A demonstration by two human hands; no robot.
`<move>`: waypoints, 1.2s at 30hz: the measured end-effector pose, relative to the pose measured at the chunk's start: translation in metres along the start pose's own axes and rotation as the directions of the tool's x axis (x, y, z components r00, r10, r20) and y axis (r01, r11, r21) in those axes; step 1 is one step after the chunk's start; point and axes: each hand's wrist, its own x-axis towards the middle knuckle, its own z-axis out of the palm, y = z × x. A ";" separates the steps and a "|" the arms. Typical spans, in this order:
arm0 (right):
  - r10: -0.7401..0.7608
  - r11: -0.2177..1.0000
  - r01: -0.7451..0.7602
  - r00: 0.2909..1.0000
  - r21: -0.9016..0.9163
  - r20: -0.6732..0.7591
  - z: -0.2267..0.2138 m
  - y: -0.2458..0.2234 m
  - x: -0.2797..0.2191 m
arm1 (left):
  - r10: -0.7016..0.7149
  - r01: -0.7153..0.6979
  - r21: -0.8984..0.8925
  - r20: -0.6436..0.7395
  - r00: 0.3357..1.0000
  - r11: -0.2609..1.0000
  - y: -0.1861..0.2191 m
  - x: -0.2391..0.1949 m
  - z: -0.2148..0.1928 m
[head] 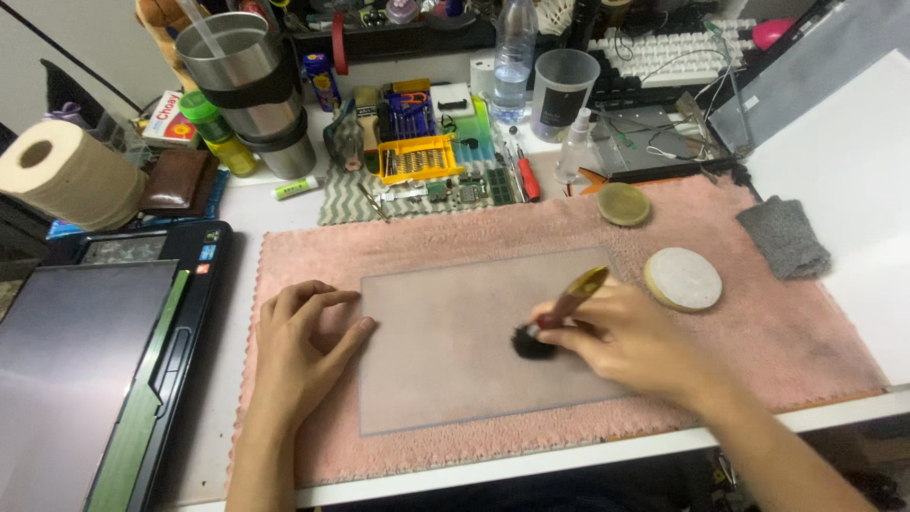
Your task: The person cleans a rectangular transparent sheet placed on a pink towel using a brush and a round sponge. They first brush the surface repeatedly, then switch to rubbing with the sponge.
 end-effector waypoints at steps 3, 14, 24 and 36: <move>-0.129 0.989 0.131 0.991 0.061 -0.035 0.015 -0.008 -0.003 | -0.005 0.005 0.001 0.003 1.000 1.000 -0.001 0.000 0.001; -0.102 0.995 0.102 0.994 0.007 0.048 0.023 -0.009 -0.011 | -0.027 0.028 -0.003 0.027 0.999 1.000 0.002 0.001 -0.001; -0.346 0.938 0.347 0.937 0.016 -0.041 0.030 -0.018 -0.005 | 0.040 -0.040 0.016 0.004 0.999 0.999 -0.003 0.000 0.000; -0.365 0.929 0.367 0.930 0.042 -0.042 0.032 -0.024 0.013 | -0.004 0.004 -0.017 0.036 0.999 1.000 0.007 0.000 -0.006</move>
